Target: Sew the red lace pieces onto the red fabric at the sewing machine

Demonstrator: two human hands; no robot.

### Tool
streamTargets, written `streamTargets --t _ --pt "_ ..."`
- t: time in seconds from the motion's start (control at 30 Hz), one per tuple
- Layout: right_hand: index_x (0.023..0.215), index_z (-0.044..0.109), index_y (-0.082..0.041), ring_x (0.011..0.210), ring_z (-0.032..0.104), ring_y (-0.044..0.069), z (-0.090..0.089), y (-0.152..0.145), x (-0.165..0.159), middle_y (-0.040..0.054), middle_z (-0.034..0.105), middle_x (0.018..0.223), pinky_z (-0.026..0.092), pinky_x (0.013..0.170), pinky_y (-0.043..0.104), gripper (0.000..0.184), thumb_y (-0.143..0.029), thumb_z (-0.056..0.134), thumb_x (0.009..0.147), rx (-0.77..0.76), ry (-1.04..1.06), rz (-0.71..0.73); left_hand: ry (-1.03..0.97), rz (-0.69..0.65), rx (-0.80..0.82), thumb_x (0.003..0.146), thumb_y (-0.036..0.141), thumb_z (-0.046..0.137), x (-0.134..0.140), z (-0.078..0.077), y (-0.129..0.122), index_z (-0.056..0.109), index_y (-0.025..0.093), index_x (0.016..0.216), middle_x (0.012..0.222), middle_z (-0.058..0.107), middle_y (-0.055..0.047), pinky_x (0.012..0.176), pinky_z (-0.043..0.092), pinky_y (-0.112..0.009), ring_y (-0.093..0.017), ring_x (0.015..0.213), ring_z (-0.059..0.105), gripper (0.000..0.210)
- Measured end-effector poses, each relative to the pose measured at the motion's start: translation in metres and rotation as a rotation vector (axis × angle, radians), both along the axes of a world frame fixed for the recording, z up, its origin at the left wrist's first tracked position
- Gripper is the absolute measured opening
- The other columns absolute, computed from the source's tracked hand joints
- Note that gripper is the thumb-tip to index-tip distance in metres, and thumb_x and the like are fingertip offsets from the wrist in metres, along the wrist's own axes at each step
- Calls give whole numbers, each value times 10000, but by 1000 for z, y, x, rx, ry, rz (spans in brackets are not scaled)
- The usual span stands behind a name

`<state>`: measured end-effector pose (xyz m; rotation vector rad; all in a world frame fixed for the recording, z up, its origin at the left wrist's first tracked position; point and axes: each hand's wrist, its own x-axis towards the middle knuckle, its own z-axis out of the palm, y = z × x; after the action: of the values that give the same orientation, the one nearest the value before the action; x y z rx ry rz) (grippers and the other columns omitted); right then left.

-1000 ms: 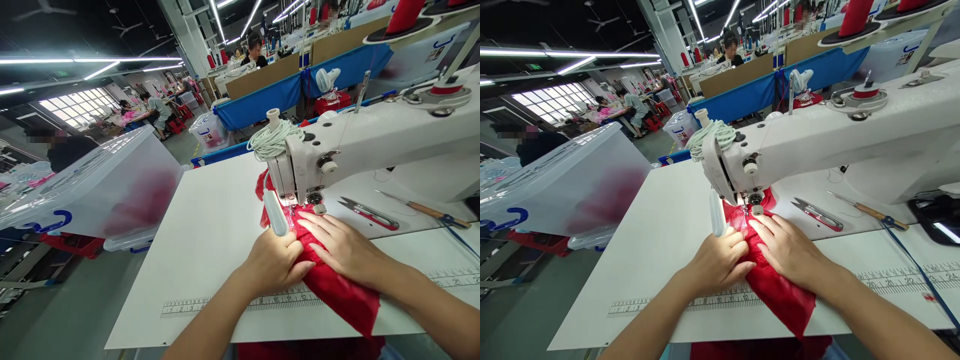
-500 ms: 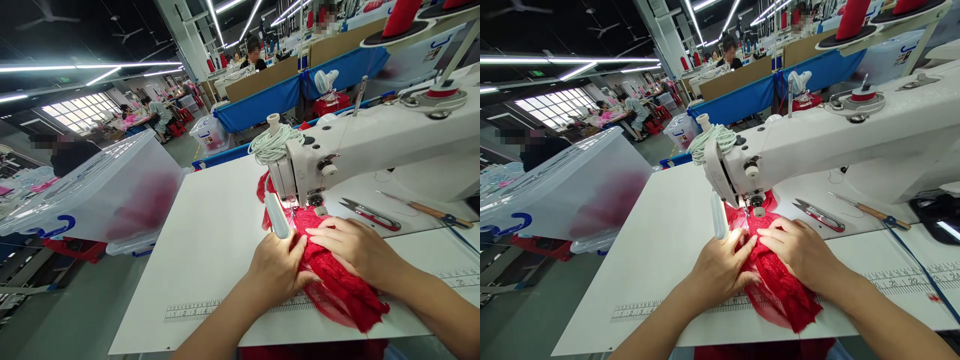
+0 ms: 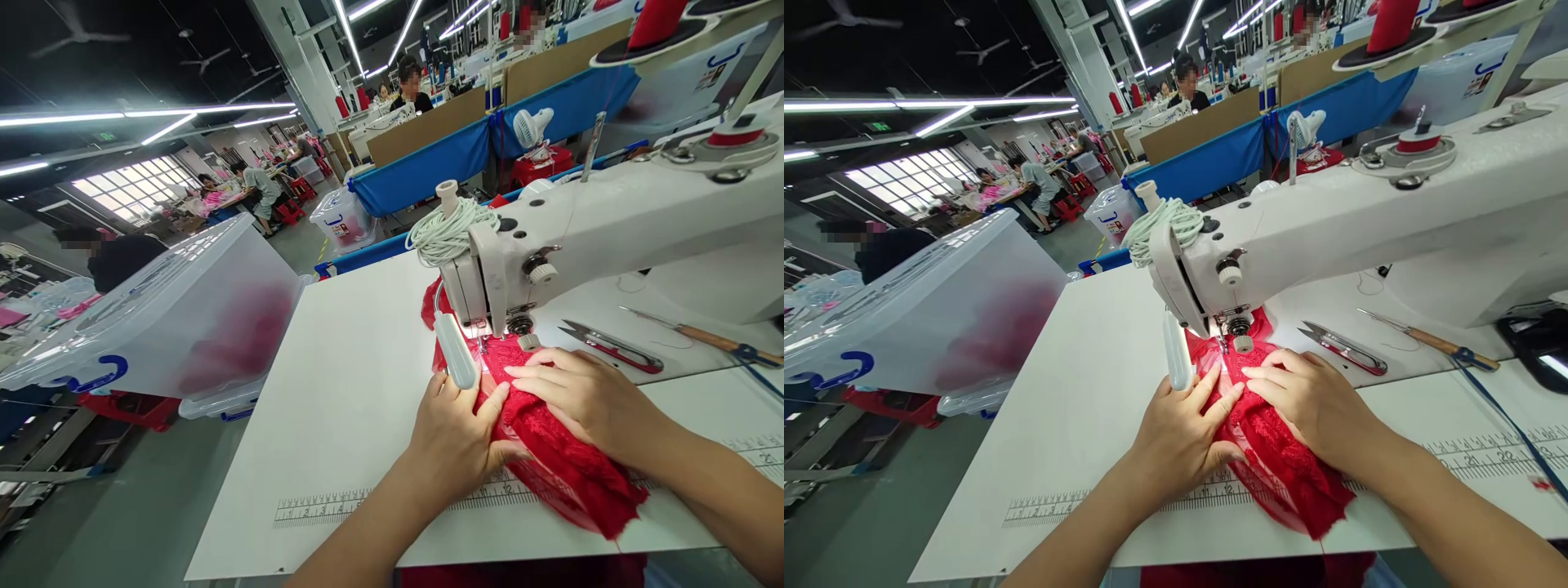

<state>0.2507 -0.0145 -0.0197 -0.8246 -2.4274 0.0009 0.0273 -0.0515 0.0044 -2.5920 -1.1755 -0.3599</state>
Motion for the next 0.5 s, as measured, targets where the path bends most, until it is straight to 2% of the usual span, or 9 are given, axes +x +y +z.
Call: streamTargets --t 0.2,0.33,0.5 --pt "1009 694 -176 1011 596 228 -3 2 -1 72 724 1088 518 814 379 348 -43 410 858 -11 1 -21 4 14 16 954 690 181 -1 -1 2 641 188 1273 1178 659 -145 884 379 -419 -241 853 561 752" --pt "1034 704 -174 1015 598 227 -3 5 -3 74 727 1100 530 803 387 394 -30 401 827 -2 4 -40 42 35 -15 949 686 286 -3 -2 5 616 190 1309 1111 681 -143 921 371 -455 -247 852 562 696" --pt "1038 712 -151 990 609 212 -2 13 -3 71 729 1118 537 792 365 417 11 402 810 59 -35 -33 67 52 -59 938 680 358 -6 -4 9 561 195 1371 1149 676 -154 997 350 -530 -300 1002 564 681"
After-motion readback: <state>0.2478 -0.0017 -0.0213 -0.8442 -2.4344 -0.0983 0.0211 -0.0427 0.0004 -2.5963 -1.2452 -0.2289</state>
